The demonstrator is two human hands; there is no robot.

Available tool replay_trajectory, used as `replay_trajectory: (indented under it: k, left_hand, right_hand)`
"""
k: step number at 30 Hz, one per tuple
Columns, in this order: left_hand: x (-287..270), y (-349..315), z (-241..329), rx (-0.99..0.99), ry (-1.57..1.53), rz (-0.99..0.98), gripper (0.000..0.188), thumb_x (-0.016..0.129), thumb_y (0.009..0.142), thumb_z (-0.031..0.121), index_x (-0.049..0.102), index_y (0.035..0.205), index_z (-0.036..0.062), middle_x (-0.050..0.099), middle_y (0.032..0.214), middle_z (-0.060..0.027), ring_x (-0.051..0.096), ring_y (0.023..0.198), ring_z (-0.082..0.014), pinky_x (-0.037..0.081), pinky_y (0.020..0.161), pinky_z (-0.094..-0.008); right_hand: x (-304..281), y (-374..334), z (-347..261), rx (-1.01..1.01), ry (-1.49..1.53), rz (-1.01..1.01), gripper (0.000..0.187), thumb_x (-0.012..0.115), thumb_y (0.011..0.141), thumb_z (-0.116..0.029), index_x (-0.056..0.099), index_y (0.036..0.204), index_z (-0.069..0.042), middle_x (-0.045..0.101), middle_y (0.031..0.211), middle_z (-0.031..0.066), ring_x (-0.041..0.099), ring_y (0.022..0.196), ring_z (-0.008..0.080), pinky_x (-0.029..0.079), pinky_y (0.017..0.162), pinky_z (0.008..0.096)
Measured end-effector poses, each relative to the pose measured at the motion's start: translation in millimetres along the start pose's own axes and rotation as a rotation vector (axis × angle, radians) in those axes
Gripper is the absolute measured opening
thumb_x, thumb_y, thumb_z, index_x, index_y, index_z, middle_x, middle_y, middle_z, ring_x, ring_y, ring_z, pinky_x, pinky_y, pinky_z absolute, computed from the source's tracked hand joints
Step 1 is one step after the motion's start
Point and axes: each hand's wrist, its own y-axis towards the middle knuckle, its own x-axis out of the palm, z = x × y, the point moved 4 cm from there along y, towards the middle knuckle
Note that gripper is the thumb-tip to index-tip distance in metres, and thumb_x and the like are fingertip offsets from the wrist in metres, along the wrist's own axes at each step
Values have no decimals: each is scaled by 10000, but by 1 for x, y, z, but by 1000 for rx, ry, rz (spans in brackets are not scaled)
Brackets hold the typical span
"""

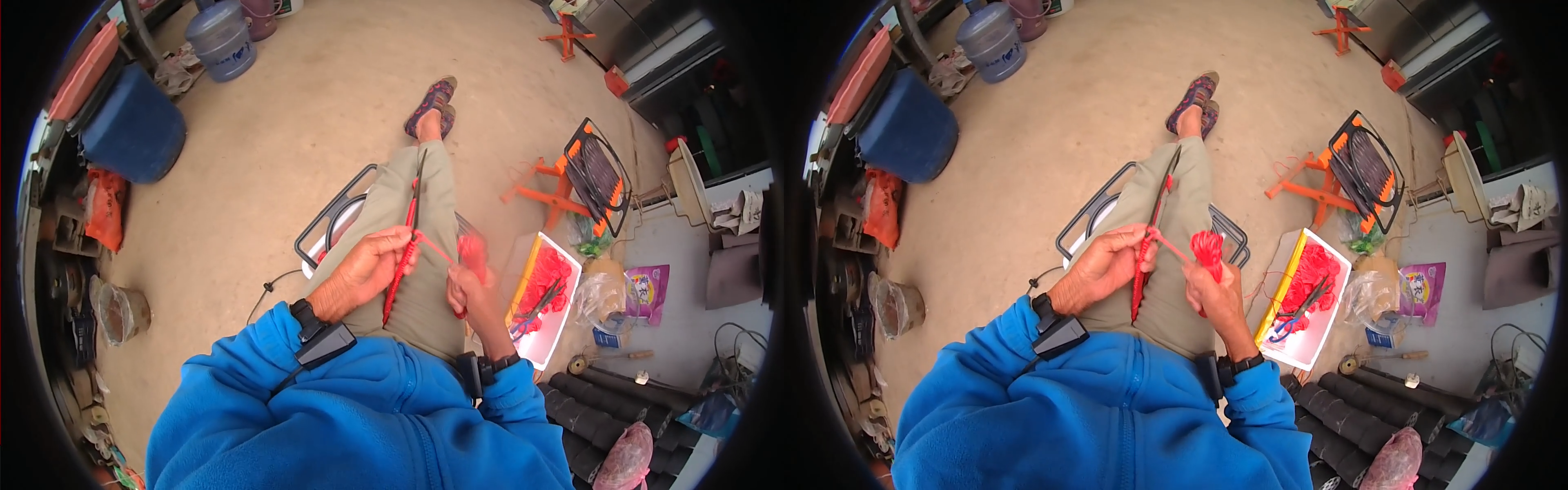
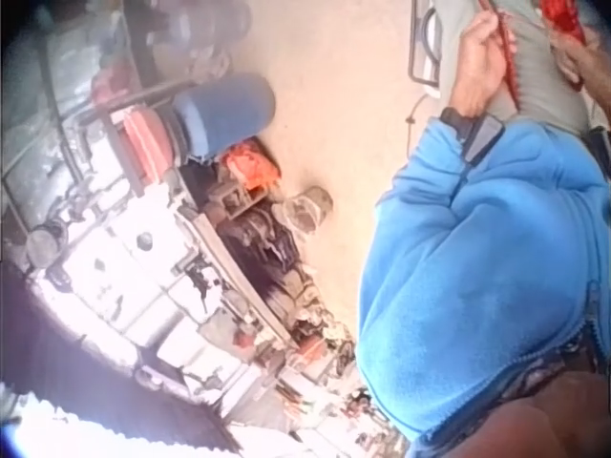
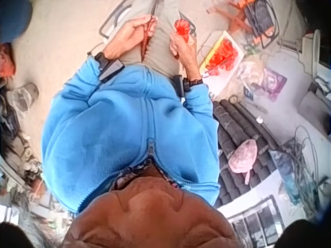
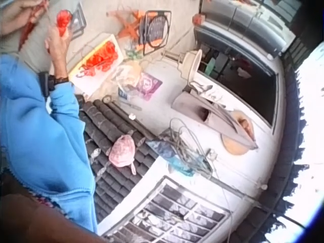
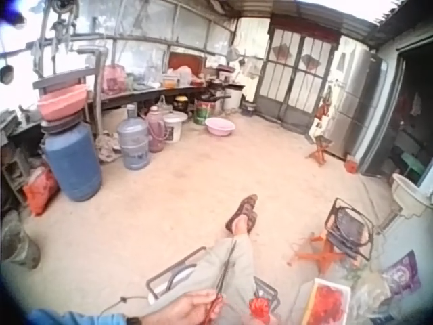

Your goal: Wrapping a steering wheel frame with red decorative cord.

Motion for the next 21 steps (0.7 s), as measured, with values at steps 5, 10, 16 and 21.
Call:
replay_trajectory:
  k: [5, 10, 16, 21]
  left_hand:
    - [6, -1, 2, -25, -16, 35, 227, 537, 923, 156, 566, 1036, -38, 527, 772, -84, 485, 715, -185, 395, 690, -301]
    - [4, 2, -3, -43, -41, 49, 199, 551, 897, 139, 565, 984, -39, 523, 771, -85, 483, 705, -199, 389, 686, -298]
    - [-9, 1, -2, -49, -125, -77, 194, 599, 875, 120, 549, 993, -25, 561, 892, -74, 507, 748, -166, 401, 695, -284]
    - [-8, -4, 22, 172, 487, 249, 275, 596, 879, 118, 549, 1119, -7, 588, 955, -85, 542, 894, -160, 432, 849, -301]
  right_hand:
    - [9, -39, -25, -31, -210, 55, 250, 586, 798, -112, 461, 589, -57, 385, 470, -14, 367, 401, 82, 275, 399, 255]
    - [8, -44, -20, -76, -101, 43, 275, 588, 799, -109, 439, 573, -62, 385, 474, -14, 354, 399, 84, 269, 389, 259]
    - [-26, -3, -6, 130, -152, 36, 129, 603, 813, -112, 542, 792, 0, 474, 551, 1, 411, 425, 107, 375, 471, 296]
    - [-2, 29, -73, -565, -1085, 225, 615, 651, 766, -98, 431, 1335, -28, 585, 679, 123, 587, 605, 259, 447, 557, 396]
